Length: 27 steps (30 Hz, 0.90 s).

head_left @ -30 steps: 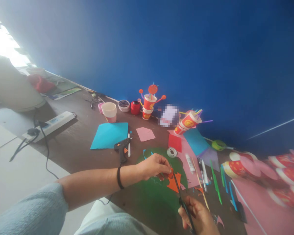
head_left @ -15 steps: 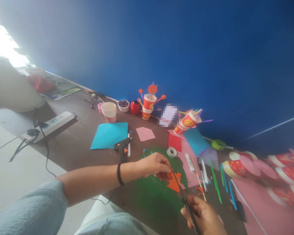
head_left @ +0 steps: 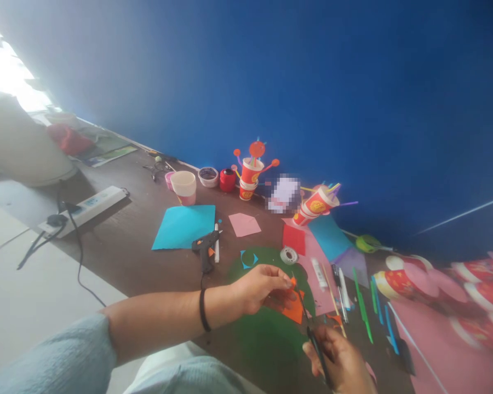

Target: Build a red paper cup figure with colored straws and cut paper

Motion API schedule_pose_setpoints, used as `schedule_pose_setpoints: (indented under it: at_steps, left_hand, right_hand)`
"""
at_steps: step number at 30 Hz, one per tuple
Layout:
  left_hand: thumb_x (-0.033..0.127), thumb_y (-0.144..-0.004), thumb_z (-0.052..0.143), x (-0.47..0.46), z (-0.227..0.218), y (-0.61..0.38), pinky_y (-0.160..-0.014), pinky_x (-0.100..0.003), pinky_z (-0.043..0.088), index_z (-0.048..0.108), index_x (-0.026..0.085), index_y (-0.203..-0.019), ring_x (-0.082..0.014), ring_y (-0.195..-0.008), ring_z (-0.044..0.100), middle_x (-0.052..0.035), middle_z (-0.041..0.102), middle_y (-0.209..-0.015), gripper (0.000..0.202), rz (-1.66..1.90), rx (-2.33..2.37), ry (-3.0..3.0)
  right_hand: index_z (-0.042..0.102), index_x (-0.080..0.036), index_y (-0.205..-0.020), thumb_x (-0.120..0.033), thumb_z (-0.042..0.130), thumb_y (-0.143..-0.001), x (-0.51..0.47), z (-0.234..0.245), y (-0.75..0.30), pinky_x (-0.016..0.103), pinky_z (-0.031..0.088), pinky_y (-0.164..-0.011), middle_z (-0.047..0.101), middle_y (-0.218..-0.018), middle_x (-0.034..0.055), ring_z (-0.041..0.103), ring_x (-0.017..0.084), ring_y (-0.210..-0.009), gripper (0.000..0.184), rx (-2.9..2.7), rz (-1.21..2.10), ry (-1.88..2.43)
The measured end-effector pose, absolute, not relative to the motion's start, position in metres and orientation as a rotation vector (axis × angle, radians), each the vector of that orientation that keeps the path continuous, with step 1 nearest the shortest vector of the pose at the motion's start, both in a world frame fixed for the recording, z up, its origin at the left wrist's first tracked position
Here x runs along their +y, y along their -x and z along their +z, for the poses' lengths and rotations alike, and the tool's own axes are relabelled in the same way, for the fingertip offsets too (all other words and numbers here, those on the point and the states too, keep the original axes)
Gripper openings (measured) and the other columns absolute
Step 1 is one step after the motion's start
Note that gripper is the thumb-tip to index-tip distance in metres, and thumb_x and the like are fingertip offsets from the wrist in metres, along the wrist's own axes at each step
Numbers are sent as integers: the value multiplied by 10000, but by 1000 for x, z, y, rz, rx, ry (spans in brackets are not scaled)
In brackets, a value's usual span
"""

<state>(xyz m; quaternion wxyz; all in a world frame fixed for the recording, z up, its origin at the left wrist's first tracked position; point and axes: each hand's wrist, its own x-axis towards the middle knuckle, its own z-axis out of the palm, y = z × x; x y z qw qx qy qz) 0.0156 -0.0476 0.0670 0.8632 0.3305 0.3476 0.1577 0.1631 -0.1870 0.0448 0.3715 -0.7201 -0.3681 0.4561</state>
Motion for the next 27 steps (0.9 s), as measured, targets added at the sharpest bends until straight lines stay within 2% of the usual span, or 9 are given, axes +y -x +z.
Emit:
schedule_pose_setpoints:
  at_steps: [6,12,27]
  left_hand:
    - [276,-569,707,-54,68,-19,-445,-209,442,537,155,-714,-98,-464,553,-5,612,-601,254,353,736,-649]
    - [263,-643,648,-61,65,-22,-431,-195,439,533,159,-713,-104,-484,561,-4,595,-588,171,462,755,-569]
    - [244,-630,643,-63,67,-23,-402,-182,431,518,153,-664,-105,-493,560,-5,579,-587,158,521,772,-563]
  right_hand:
    - [474,-207,-579,-678,692,-512,-187,44,-162,200,330,-379,440,-384,-65,413,80,-336,523,-916,1155,1861]
    - [445,-215,-567,-690,694,-488,-185,40,-158,201,321,-365,431,-379,-71,395,79,-319,542,-887,1151,1866]
    - [509,-195,-580,-659,691,-534,-192,19,-171,205,347,-380,500,-385,-34,451,99,-356,500,-864,1269,1816]
